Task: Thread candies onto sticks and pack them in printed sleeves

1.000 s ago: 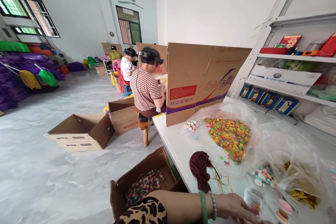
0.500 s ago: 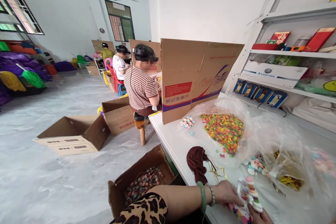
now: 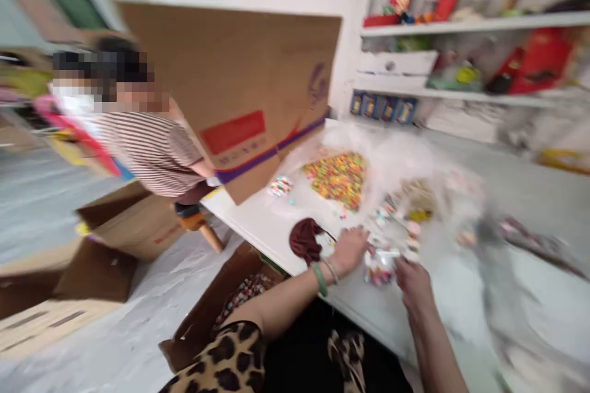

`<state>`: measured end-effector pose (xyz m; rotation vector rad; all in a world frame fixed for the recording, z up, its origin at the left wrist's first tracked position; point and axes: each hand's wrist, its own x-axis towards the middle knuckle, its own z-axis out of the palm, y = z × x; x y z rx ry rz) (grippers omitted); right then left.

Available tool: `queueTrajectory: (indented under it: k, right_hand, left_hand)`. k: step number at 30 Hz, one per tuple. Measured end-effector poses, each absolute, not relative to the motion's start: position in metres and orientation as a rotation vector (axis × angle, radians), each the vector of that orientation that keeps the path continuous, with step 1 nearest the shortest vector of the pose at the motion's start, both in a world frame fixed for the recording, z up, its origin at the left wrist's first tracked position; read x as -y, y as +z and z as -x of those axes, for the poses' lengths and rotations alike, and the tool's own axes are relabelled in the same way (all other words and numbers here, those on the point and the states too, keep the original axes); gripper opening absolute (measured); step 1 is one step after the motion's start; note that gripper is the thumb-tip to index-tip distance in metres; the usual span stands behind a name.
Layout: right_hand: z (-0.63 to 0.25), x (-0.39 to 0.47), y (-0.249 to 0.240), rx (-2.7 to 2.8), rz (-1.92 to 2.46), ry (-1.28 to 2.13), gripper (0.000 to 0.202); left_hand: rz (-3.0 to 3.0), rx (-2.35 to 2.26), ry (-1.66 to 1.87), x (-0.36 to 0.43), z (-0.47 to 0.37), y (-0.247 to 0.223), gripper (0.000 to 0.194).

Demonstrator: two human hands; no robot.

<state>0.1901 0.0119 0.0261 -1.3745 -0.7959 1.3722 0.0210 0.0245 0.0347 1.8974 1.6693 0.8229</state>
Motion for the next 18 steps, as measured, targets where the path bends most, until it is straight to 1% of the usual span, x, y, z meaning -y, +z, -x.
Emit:
queueTrajectory:
  k: [1, 2, 4, 5, 7, 11, 14, 18]
  right_hand:
    - [-0.180, -0.011, 0.038, 0.809, 1.327, 1.412, 0.039]
    - [-0.172, -0.013, 0.048, 0.817, 1.279, 1.436, 0.038]
    - [-0.159, -0.018, 0.060, 0.868, 1.194, 1.521, 0.037]
    - [-0.154, -0.019, 0.063, 0.886, 1.165, 1.534, 0.035]
    - [-0.145, -0.018, 0.067, 0.926, 1.134, 1.577, 0.033]
    - [-0.133, -0.014, 0.067, 1.076, 1.098, 1.618, 0.028]
    - [-0.125, -0.013, 0.067, 1.121, 1.129, 1.544, 0.027]
    - [-0.109, -0.005, 0.066, 1.095, 1.227, 1.513, 0.034]
  left_hand:
    - [-1.707, -1.581, 0.948, -0.022, -0.016, 0.039, 0.023]
    - [-1.494, -1.493, 1.016, -0.021, -0.011, 0.042, 0.032]
    - [-1.095, -1.271, 0.966, -0.018, -0.002, 0.045, 0.050]
    - [-0.980, -1.146, 0.915, -0.014, 0.002, 0.046, 0.051]
    - [-0.880, -0.998, 0.856, -0.005, 0.007, 0.049, 0.045]
    - [-0.879, -0.982, 0.898, 0.007, 0.015, 0.054, 0.034]
    - [-0.766, -1.023, 1.014, 0.006, 0.021, 0.052, 0.032]
    - [-0.547, -1.078, 1.282, 0.004, 0.023, 0.048, 0.038]
